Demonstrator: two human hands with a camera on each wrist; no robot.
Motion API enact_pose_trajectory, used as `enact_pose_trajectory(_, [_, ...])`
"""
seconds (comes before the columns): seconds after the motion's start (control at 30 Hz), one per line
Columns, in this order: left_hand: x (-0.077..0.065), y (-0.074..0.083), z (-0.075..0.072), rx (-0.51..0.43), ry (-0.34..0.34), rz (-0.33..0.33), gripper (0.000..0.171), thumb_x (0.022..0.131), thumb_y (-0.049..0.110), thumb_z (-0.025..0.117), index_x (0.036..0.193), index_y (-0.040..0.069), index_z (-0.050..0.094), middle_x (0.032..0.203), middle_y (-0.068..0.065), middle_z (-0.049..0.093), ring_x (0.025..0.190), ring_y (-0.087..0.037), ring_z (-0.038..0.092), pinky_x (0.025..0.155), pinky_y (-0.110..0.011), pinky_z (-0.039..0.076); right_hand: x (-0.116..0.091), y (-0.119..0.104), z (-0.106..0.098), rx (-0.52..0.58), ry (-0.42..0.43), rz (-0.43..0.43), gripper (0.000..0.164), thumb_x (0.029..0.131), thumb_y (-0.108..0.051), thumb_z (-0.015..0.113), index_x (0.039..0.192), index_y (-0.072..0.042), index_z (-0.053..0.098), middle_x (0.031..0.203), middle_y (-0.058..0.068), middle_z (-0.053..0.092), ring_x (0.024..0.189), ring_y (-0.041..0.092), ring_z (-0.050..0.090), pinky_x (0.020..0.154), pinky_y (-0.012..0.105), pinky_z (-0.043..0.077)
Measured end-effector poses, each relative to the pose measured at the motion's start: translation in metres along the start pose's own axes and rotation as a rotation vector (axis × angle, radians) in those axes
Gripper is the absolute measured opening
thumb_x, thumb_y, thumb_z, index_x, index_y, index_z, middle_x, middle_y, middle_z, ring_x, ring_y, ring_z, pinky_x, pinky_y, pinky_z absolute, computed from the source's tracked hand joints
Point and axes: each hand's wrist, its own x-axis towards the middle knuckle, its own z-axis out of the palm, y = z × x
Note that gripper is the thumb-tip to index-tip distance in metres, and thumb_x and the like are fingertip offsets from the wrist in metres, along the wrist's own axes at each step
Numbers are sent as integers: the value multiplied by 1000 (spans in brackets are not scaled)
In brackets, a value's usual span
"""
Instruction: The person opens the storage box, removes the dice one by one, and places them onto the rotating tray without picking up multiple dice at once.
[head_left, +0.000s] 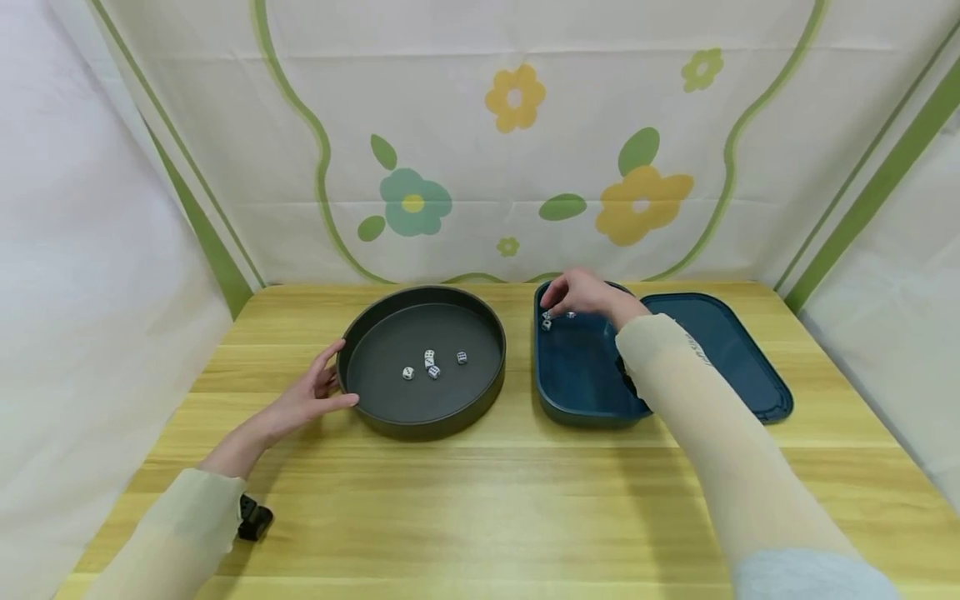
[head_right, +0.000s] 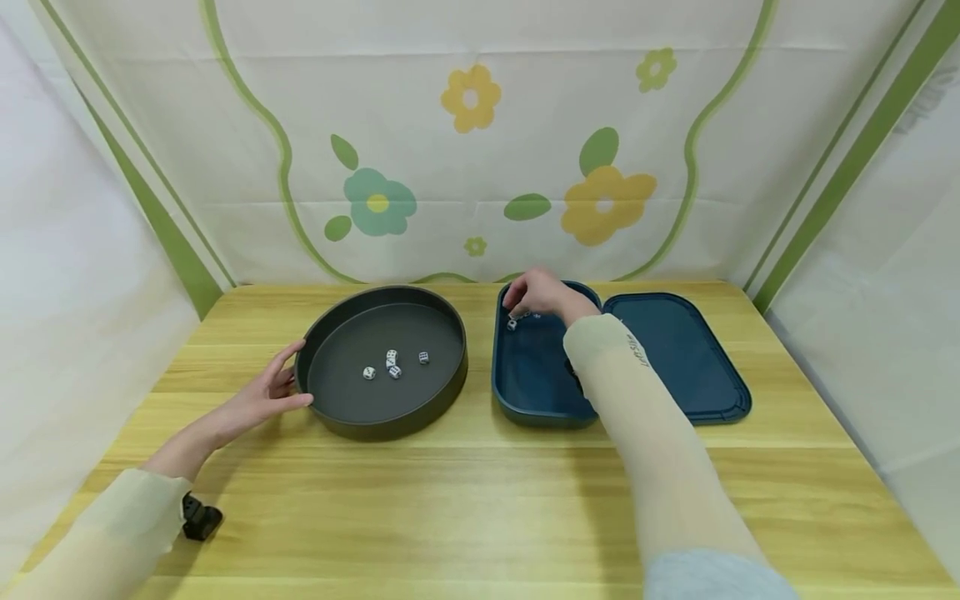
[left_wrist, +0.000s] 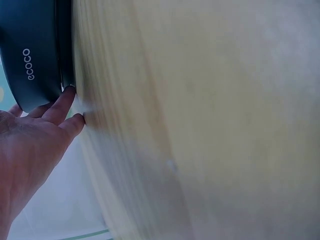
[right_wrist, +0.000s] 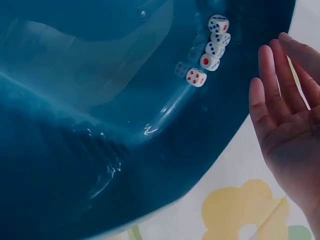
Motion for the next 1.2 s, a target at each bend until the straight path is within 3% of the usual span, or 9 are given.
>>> enact_pose_trajectory(0.43, [5, -3, 4, 10, -6, 7, 91, 95, 18, 65, 157, 19, -2, 153, -33, 20, 138, -48, 24, 106, -61, 25, 19, 25, 9, -119, -90, -40, 18, 80, 10, 70, 97, 5, 73, 97, 16, 71, 93, 30, 62, 83, 41, 49])
enact_pose_trajectory(0.87, [6, -1, 5, 7, -4, 10, 92, 95, 18, 65, 157, 21, -2, 152, -34, 18, 139, -48, 20, 106, -62, 23, 16, 41, 16, -20, -33, -11, 19, 81, 5, 72, 99, 3, 74, 95, 12, 72, 92, 27, 65, 85, 41, 50])
enact_pose_trajectory(1.2, [5, 0, 5, 10, -2, 8, 92, 95, 17, 65, 157, 19, -2, 152, -35, 17, 139, -49, 20, 106, -62, 24, 16, 40, 20, -116, -75, -16, 15, 82, 4, 73, 96, 1, 75, 96, 11, 72, 92, 25, 65, 83, 40, 51])
